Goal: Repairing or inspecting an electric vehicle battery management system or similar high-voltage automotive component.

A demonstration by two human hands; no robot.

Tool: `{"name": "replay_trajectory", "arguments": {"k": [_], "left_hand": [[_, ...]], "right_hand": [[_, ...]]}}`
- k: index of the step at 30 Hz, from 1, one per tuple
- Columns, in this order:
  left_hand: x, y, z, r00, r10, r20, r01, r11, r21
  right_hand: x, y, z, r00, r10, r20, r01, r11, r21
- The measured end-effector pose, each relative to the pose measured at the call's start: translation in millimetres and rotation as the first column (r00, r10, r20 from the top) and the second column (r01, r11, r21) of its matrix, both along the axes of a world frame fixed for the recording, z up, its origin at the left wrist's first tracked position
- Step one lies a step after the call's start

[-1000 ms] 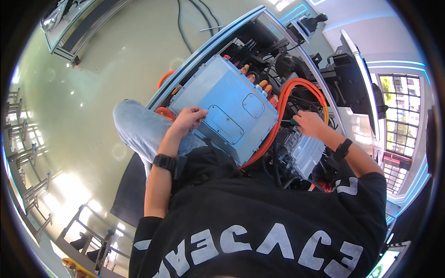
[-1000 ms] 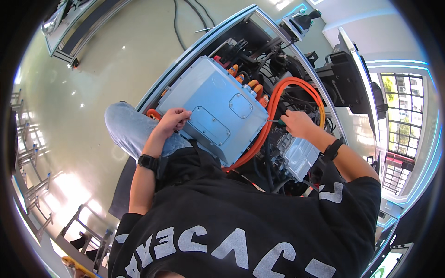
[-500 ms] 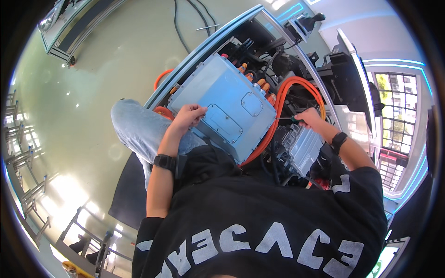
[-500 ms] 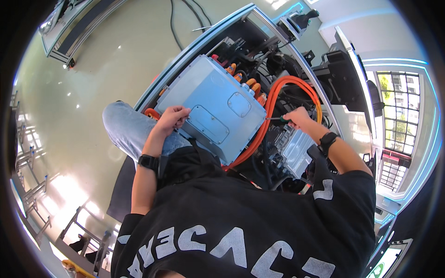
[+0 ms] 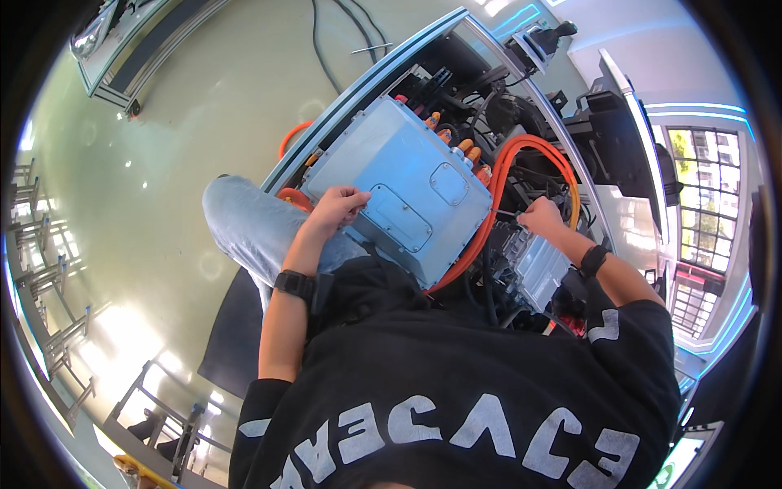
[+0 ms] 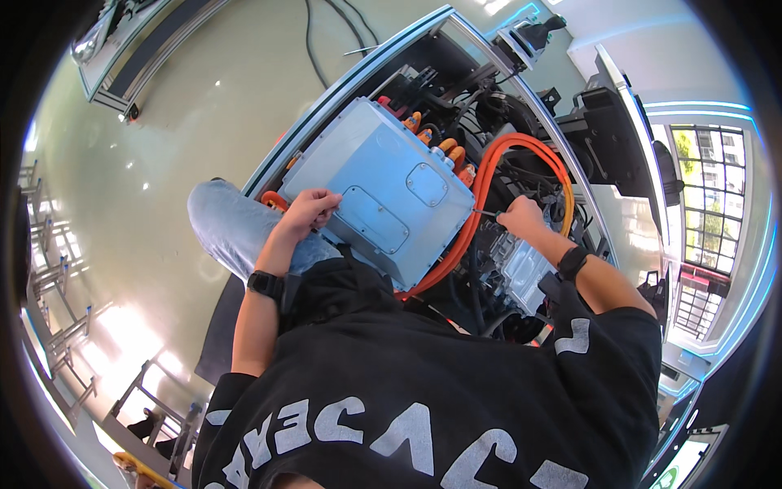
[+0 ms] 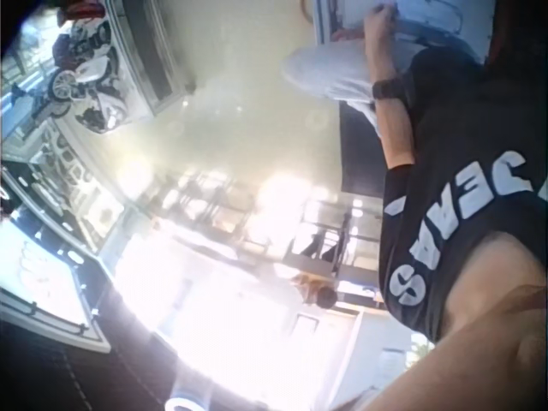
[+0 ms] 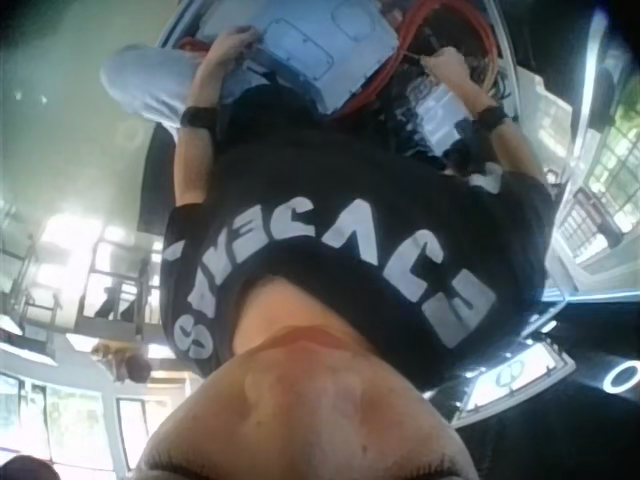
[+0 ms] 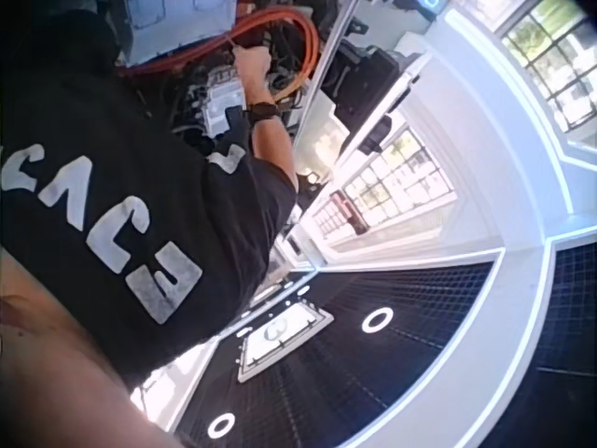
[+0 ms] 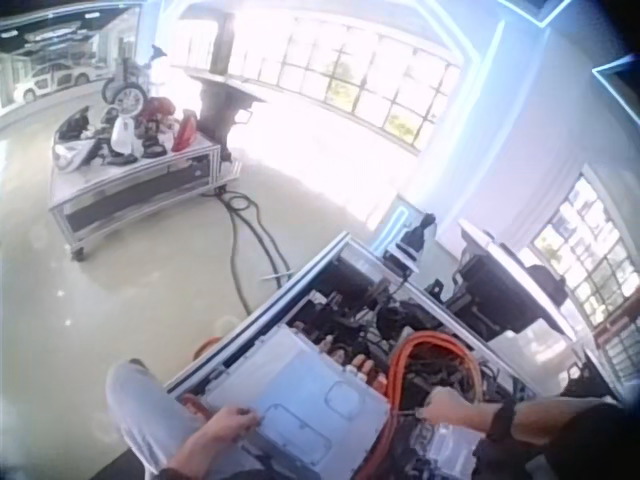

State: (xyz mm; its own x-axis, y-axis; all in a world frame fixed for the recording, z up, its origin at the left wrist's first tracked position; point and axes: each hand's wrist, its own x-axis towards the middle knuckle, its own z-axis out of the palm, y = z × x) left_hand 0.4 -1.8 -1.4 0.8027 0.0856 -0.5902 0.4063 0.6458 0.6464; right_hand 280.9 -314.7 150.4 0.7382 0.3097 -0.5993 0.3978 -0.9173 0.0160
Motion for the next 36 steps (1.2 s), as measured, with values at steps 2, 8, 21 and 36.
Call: {"name": "replay_trajectory", "arguments": {"k": [2, 8, 21, 36], "left_hand": [[2.8, 0.6, 3.4, 1.000, -0.001, 0.002, 0.001, 1.000, -0.002], [1.6, 0.8, -1.1, 0.999, -0.015, 0.050, 0.016, 1.000, -0.019], [3.7, 0.1, 1.0, 1.000, 0.025, -0.013, -0.025, 0.999, -0.025], [-0.3, -0.9, 4.3, 1.000, 0.024, 0.001, -0.024, 1.000, -0.021]], "right_hand": [[14.7, -1.0, -5.6, 0.955, -0.278, -0.101, 0.282, 0.959, 0.028], [16.1, -5.3, 9.7, 0.961, -0.170, -0.217, 0.169, 0.985, -0.025], [4.8, -39.4, -20.5, 0.878, 0.390, 0.278, -0.464, 0.837, 0.290], [-1.6, -26.1, 8.6, 0.637, 0.759, 0.133, -0.770, 0.634, 0.067]]}}
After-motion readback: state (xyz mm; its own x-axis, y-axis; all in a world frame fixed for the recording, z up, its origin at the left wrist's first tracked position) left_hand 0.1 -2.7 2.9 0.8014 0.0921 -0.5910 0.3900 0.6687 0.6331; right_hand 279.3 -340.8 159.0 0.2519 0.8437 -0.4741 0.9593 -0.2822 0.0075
